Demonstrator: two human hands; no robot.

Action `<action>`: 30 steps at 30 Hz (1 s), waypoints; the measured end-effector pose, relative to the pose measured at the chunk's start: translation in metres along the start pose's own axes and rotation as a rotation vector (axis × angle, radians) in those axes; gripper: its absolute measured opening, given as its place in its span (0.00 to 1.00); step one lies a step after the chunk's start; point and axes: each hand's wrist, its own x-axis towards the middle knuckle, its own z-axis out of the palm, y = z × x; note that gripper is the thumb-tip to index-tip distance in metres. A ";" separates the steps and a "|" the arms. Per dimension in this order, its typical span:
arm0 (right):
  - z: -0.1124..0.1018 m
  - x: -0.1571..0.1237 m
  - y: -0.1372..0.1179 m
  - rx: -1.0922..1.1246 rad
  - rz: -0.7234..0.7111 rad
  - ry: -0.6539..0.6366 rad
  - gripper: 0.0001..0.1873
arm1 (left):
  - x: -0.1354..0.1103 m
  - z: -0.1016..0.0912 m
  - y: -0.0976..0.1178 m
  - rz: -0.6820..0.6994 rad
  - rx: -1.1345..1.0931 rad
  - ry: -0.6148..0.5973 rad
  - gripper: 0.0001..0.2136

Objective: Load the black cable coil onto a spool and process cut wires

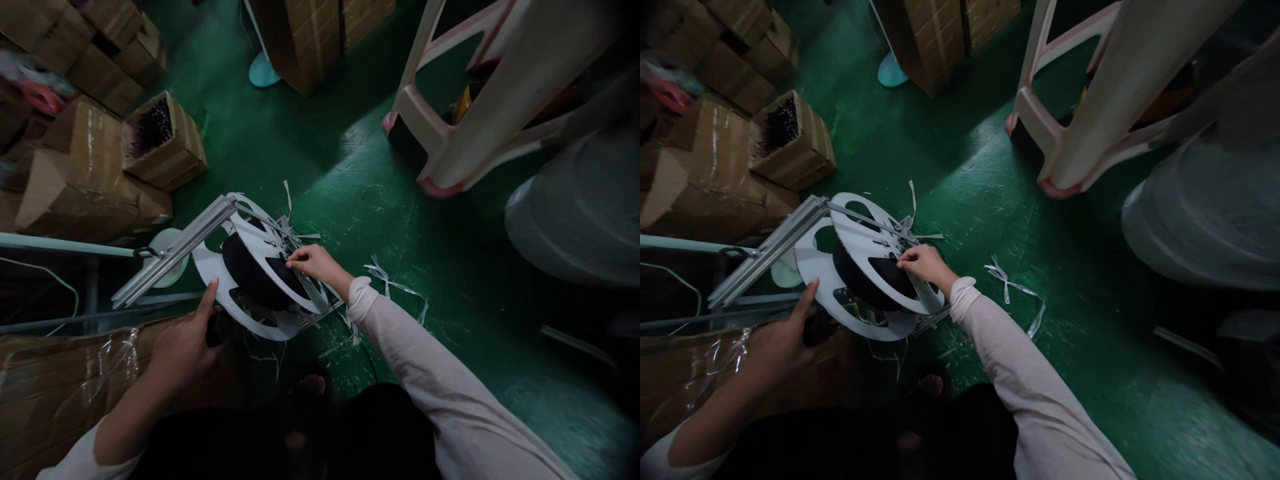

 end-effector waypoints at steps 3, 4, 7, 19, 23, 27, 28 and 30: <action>0.000 0.003 -0.002 -0.048 0.099 -0.011 0.07 | 0.000 -0.002 0.002 0.000 0.009 0.003 0.41; 0.000 0.004 -0.003 -0.106 0.091 0.000 0.07 | 0.000 -0.002 0.002 -0.001 0.013 0.005 0.41; 0.001 0.007 -0.010 -0.316 0.045 0.033 0.07 | 0.000 -0.003 0.003 -0.004 0.024 0.000 0.40; 0.009 0.019 -0.033 -0.663 0.092 0.008 0.13 | -0.004 -0.004 0.010 0.009 0.064 -0.006 0.40; 0.000 0.006 -0.014 -0.513 0.021 -0.059 0.08 | -0.005 -0.007 0.013 -0.019 0.069 -0.009 0.39; -0.010 -0.007 0.006 -0.136 -0.180 0.010 0.09 | -0.004 -0.008 0.012 -0.016 0.040 -0.006 0.39; -0.009 -0.009 0.007 -0.083 -0.229 0.044 0.09 | -0.004 -0.007 0.011 -0.011 0.034 -0.003 0.39; -0.003 -0.011 0.007 -0.056 -0.264 0.092 0.09 | -0.004 -0.007 0.011 -0.001 0.031 0.003 0.39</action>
